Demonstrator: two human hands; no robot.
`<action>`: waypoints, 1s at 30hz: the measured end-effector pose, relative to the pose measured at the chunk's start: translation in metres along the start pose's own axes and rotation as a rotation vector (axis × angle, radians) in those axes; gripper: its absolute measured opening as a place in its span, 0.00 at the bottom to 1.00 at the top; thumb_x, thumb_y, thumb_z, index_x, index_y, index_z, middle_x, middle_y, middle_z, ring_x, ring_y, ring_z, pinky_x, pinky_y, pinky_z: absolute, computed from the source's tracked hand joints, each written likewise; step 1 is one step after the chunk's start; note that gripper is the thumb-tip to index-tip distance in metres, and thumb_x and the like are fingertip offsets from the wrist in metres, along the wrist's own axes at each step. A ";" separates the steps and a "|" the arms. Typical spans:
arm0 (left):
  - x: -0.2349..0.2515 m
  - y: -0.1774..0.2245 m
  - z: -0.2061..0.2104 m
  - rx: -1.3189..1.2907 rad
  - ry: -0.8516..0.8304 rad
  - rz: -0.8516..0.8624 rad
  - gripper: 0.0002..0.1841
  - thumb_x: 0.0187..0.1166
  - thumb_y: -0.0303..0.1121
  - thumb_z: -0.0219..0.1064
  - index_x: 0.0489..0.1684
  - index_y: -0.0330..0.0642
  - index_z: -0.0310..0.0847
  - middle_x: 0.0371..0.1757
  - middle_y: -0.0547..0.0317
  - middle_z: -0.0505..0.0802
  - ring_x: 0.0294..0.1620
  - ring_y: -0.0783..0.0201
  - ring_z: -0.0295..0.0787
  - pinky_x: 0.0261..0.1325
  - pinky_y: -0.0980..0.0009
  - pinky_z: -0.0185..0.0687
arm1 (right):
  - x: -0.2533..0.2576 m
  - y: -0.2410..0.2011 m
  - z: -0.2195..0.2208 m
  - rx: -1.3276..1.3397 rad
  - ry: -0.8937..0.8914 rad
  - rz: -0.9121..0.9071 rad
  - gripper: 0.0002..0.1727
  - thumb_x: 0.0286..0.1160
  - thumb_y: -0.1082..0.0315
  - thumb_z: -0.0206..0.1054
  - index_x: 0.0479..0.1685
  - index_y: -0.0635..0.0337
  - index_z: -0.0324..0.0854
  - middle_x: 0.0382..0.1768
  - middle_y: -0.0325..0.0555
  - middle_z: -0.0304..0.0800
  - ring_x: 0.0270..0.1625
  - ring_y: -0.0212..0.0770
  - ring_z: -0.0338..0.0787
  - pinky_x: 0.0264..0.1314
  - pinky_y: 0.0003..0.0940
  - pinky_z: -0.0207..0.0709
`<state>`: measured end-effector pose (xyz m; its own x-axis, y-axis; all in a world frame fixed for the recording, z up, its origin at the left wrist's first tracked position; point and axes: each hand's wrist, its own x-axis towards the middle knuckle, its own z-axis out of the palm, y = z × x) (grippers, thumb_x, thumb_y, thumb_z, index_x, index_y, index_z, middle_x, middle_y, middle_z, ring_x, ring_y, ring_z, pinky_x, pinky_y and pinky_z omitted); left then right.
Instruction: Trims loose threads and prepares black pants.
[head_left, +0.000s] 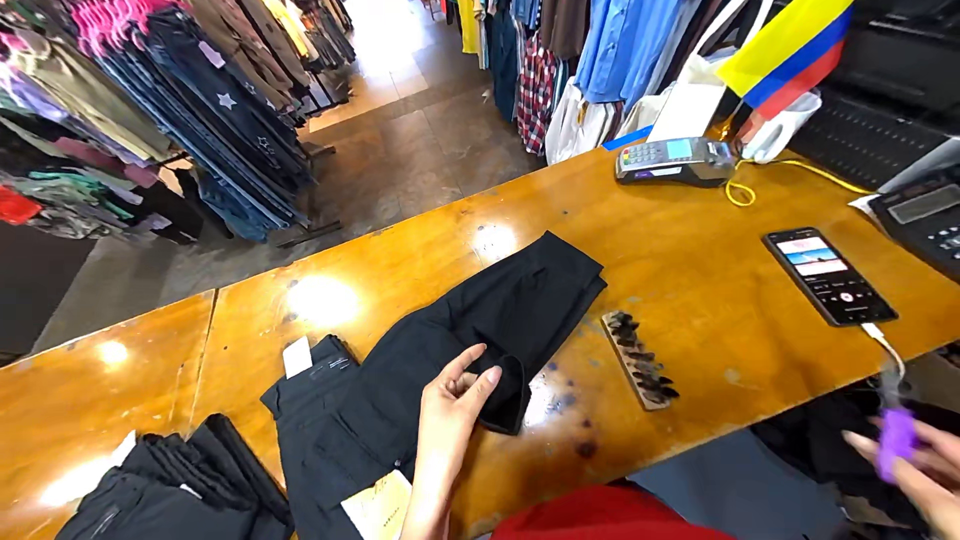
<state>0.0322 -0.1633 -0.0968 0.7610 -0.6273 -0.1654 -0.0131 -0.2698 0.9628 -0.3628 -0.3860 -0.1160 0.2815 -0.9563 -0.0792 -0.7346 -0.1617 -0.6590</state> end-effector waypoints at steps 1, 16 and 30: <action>-0.001 -0.001 -0.002 0.013 0.024 0.020 0.18 0.76 0.38 0.75 0.61 0.43 0.91 0.23 0.64 0.91 0.22 0.71 0.82 0.33 0.74 0.79 | 0.009 -0.003 0.014 -0.017 0.014 -0.061 0.26 0.76 0.73 0.70 0.73 0.76 0.75 0.46 0.74 0.88 0.43 0.62 0.89 0.51 0.63 0.81; -0.046 -0.071 -0.044 0.192 0.656 -0.016 0.08 0.82 0.33 0.66 0.37 0.41 0.89 0.25 0.68 0.89 0.26 0.78 0.84 0.33 0.78 0.78 | 0.129 -0.082 0.070 -0.676 -0.345 -0.105 0.27 0.68 0.64 0.82 0.67 0.63 0.85 0.67 0.75 0.80 0.63 0.80 0.82 0.59 0.80 0.71; -0.175 -0.085 -0.156 0.217 0.898 -0.246 0.17 0.88 0.34 0.58 0.55 0.25 0.80 0.34 0.51 0.92 0.31 0.65 0.91 0.37 0.68 0.89 | 0.126 -0.114 0.095 -0.361 -0.389 -0.356 0.19 0.83 0.63 0.69 0.68 0.62 0.85 0.38 0.65 0.91 0.39 0.66 0.88 0.46 0.73 0.75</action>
<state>0.0014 0.0840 -0.1164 0.9709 0.2353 -0.0453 0.1620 -0.5051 0.8477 -0.1850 -0.4649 -0.1224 0.7002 -0.6817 -0.2121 -0.6976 -0.5900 -0.4066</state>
